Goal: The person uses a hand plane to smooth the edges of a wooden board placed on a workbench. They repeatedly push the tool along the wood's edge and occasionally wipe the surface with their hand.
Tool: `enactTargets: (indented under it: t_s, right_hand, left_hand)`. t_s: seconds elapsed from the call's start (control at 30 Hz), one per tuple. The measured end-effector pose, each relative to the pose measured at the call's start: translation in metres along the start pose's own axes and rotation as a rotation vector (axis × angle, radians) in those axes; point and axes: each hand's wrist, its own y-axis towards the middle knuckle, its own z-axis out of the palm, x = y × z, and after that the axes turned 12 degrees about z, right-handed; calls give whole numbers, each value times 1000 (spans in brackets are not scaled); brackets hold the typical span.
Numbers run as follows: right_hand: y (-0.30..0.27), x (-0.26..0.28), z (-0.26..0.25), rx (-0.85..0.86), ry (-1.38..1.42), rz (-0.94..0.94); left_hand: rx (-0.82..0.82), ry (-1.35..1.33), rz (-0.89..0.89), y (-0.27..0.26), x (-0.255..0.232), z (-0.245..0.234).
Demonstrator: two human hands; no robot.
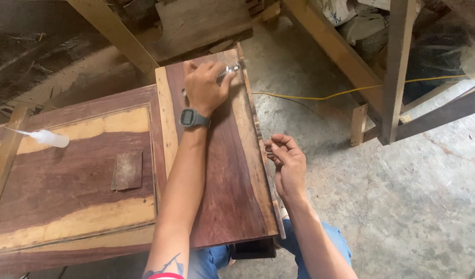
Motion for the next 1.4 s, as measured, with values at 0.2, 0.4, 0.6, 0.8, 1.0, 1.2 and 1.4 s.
enactTargets:
  t_s: [0.2,0.4,0.6,0.8,1.0,1.2,1.4]
  right_hand:
    - [0,-1,-1,-5,5,3]
    - [0,1,-1,-8,30,3]
    - [-6,5,2,-31,-3,57]
    - [-5,6,4,-37,3,53]
    - [-6,6,3,-35,6,43]
    - [-8,7,4,-42,3,43]
    - [-5,4,2,-33,7,38]
  left_hand:
    - [27,-18,14,2,3,-10]
    - [-3,28,140,-10,30,21]
    - [-27,143,142,-7,24,19]
    - [-40,144,141,-5,24,20]
    - [-112,176,110,-6,23,20]
    - [-70,160,168,-7,20,21]
    - [-162,134,78,-9,23,24]
